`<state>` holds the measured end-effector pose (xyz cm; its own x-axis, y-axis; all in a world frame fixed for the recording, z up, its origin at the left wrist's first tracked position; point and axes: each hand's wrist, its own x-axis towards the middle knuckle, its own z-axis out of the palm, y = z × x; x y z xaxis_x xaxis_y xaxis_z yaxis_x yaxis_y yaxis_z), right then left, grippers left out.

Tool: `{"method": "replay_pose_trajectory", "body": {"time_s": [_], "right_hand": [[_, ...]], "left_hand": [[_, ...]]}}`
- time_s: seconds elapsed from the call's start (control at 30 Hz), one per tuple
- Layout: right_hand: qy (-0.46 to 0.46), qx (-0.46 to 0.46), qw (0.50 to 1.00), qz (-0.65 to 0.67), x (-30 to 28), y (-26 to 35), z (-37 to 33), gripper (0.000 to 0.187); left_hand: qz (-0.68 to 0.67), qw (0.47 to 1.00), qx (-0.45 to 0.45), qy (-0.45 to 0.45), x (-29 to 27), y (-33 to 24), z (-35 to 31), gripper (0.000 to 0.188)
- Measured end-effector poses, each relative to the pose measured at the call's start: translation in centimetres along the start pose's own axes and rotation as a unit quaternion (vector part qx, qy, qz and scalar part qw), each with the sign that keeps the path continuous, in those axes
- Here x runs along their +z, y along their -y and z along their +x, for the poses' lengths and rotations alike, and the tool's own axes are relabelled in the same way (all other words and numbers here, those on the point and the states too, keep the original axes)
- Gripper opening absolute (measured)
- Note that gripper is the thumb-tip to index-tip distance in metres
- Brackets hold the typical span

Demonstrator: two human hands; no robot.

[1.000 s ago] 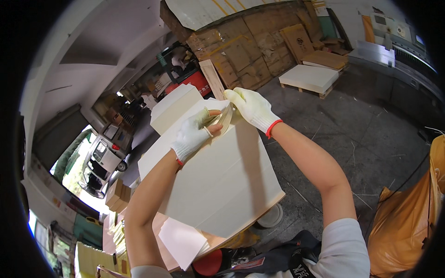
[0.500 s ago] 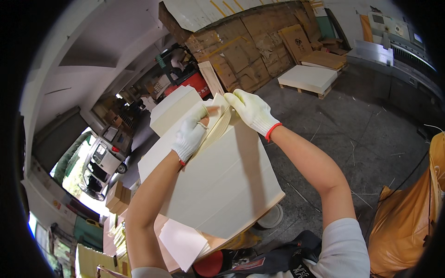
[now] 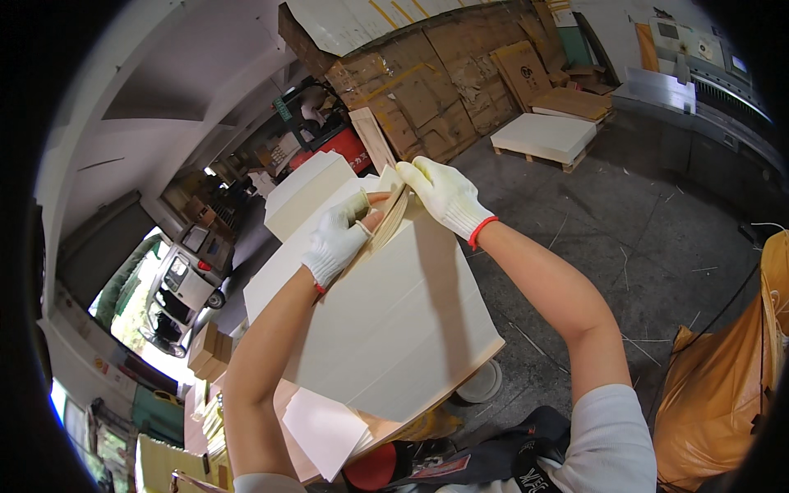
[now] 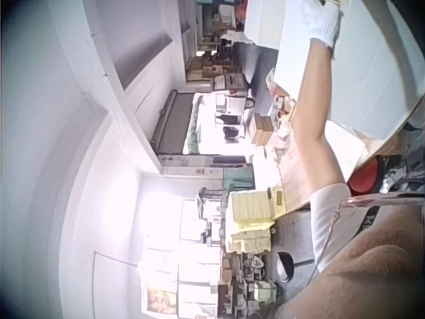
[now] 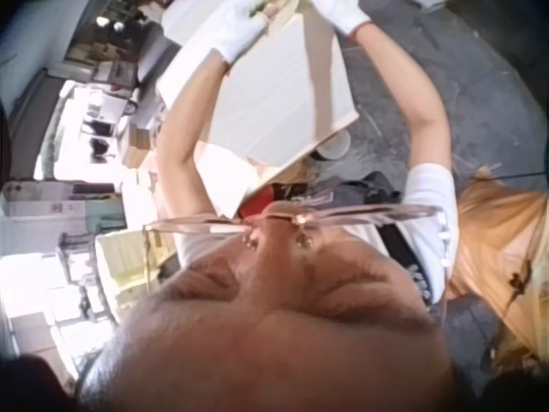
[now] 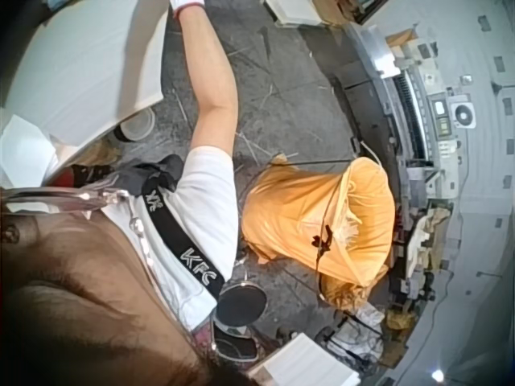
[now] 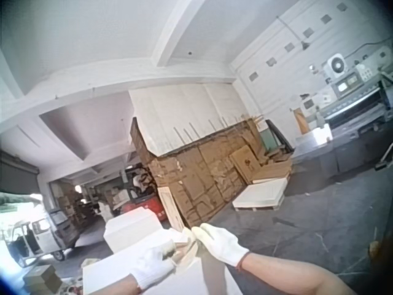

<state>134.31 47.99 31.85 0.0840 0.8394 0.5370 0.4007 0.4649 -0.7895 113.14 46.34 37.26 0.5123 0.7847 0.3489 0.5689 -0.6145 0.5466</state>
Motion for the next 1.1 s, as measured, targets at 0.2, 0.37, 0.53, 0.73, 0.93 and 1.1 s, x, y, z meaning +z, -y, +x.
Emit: {"method": "replay_pose_trajectory", "body": {"time_s": [0.2,0.37,0.53,0.73,0.93,1.1], "right_hand": [[0.007,0.007,1.000,-0.008,-0.1,0.2,-0.1,0.053],[-0.002,0.003,1.000,-0.012,0.0,0.0,-0.2,0.051],[-0.009,0.001,1.000,-0.004,0.1,-0.3,-0.1,0.052],[-0.010,0.002,1.000,0.009,0.2,0.1,-0.1,0.060],[-0.020,0.006,1.000,0.001,0.4,-0.7,0.1,0.064],[-0.029,-0.010,0.999,0.020,0.5,-0.5,0.0,0.062]], "left_hand": [[0.064,0.998,-0.020,0.000,-0.3,0.1,0.3,0.032],[0.035,0.997,-0.069,0.018,0.2,-1.3,-0.1,0.033],[0.033,0.999,-0.038,0.018,0.3,-0.5,0.1,0.034],[0.103,0.995,-0.003,-0.011,-0.1,-0.2,0.1,0.031],[0.096,0.988,-0.106,0.058,0.0,-3.3,-0.2,0.033],[0.139,0.990,0.009,0.029,0.4,-1.4,-0.4,0.043]]}}
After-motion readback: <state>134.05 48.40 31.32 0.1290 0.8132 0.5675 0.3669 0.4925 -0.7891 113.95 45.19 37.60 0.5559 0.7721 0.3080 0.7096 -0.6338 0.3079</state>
